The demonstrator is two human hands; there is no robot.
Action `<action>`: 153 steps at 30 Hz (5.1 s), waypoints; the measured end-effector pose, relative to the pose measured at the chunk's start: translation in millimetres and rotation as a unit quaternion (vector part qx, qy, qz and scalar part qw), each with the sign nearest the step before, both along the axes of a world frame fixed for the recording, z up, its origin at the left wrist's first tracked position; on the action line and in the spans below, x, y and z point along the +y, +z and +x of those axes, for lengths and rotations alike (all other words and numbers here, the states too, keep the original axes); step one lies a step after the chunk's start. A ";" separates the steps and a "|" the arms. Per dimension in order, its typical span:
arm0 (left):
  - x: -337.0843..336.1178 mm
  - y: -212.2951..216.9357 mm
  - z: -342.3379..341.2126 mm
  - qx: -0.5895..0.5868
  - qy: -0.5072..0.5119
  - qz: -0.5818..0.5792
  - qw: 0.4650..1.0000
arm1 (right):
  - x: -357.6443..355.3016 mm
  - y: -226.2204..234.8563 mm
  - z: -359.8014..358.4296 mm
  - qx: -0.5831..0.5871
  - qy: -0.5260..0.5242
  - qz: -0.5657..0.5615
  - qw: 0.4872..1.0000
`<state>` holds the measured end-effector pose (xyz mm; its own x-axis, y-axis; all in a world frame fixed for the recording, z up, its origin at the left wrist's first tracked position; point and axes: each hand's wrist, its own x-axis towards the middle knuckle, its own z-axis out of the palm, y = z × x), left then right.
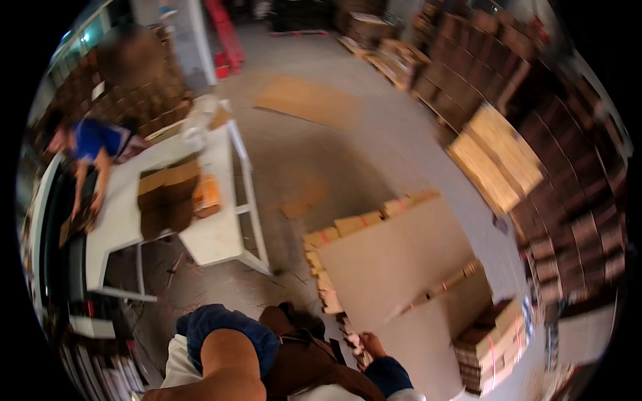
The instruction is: The person repeatedly picks up stacks of flat cardboard pieces, places them into a strapping machine, and secures them with pink plastic bands. The person then removes the bundled stacks and places them on a nearby table or the floor.
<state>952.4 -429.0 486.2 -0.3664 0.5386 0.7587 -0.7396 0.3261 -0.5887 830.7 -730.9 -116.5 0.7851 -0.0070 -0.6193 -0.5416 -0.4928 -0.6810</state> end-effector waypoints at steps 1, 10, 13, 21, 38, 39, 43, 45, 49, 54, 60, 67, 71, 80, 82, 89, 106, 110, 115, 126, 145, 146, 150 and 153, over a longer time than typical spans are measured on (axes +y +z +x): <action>10.2 1.4 -6.3 0.030 -0.074 0.059 0.995 | -8.8 -14.4 -4.1 0.021 -0.009 0.022 0.999; 173.2 -4.5 -60.0 0.074 0.106 0.072 0.989 | 124.9 -3.5 108.7 -0.006 0.128 0.030 0.991; 295.7 -83.9 -53.2 0.209 0.202 0.216 0.932 | 238.5 60.6 193.3 -0.239 0.216 0.011 0.947; 608.2 -299.8 24.9 0.782 0.460 0.178 0.382 | 587.6 163.3 406.2 -0.196 0.039 0.186 0.962; 781.7 -393.4 70.9 0.813 0.317 0.376 0.311 | 742.7 169.9 397.9 -0.232 0.463 0.189 0.834; 783.6 -392.7 70.1 0.808 0.326 0.384 0.306 | 753.8 183.3 396.1 -0.210 0.472 0.179 0.837; 783.0 -394.6 72.6 0.819 0.307 0.378 0.304 | 769.0 190.1 395.3 -0.138 0.485 0.150 0.850; 780.9 -393.7 68.1 0.851 0.262 0.338 0.306 | 776.3 199.4 390.6 -0.022 0.416 0.181 0.891; 782.9 -363.2 45.0 0.877 0.257 0.246 0.323 | 783.0 179.3 399.7 -0.022 0.448 0.140 0.883; 780.1 -319.8 -79.9 0.905 0.305 0.113 0.273 | 879.0 211.5 368.6 0.043 0.596 0.169 0.784; 735.8 -284.5 -262.8 0.898 0.391 -0.092 0.180 | 1006.3 242.6 230.2 -0.005 0.737 0.290 0.610; 633.6 -298.0 -480.2 0.852 0.373 -0.363 0.050 | 1098.4 269.3 -24.6 0.004 0.895 0.253 0.366; 610.0 -272.5 -540.3 0.810 0.337 -0.468 0.102 | 1116.7 280.0 -131.9 0.084 0.905 0.300 0.288; 614.9 -262.7 -633.5 0.790 0.274 -0.537 0.111 | 1179.6 264.2 -272.8 0.150 0.932 0.270 0.189; 612.5 -268.3 -642.8 0.759 0.277 -0.583 0.089 | 1199.1 271.4 -306.8 0.152 0.940 0.268 0.149; 563.7 -261.5 -660.6 0.608 0.238 -0.755 0.049 | 1210.9 292.6 -450.3 0.215 0.974 0.067 -0.020; 399.2 -396.1 -761.0 0.414 0.023 -0.890 0.189 | 1031.9 202.4 -783.9 0.071 0.926 -0.269 -0.256; 391.6 -412.8 -778.7 0.426 -0.021 -0.885 0.188 | 1008.6 205.5 -821.5 -0.007 0.893 -0.217 -0.395; 389.3 -407.0 -787.7 0.394 0.007 -0.900 0.185 | 1007.6 191.1 -834.5 -0.011 0.881 -0.184 -0.436; 398.8 -338.3 -781.8 0.324 0.187 -0.924 -0.076 | 990.5 258.2 -865.1 0.121 0.883 0.112 -0.439; 485.7 -428.0 -828.3 0.081 0.322 -0.934 -0.130 | 1042.4 133.0 -810.6 0.061 0.956 0.210 -0.197; 482.4 -432.5 -826.6 0.112 0.300 -0.929 -0.184 | 1038.4 133.8 -808.2 0.042 0.960 0.192 -0.201; 473.4 -458.9 -822.0 0.206 0.257 -0.882 -0.336 | 1026.7 161.6 -805.4 -0.011 0.968 0.146 -0.205; 467.8 -464.2 -828.3 0.211 0.268 -0.877 -0.337 | 1025.6 143.4 -804.5 -0.090 0.927 0.253 -0.262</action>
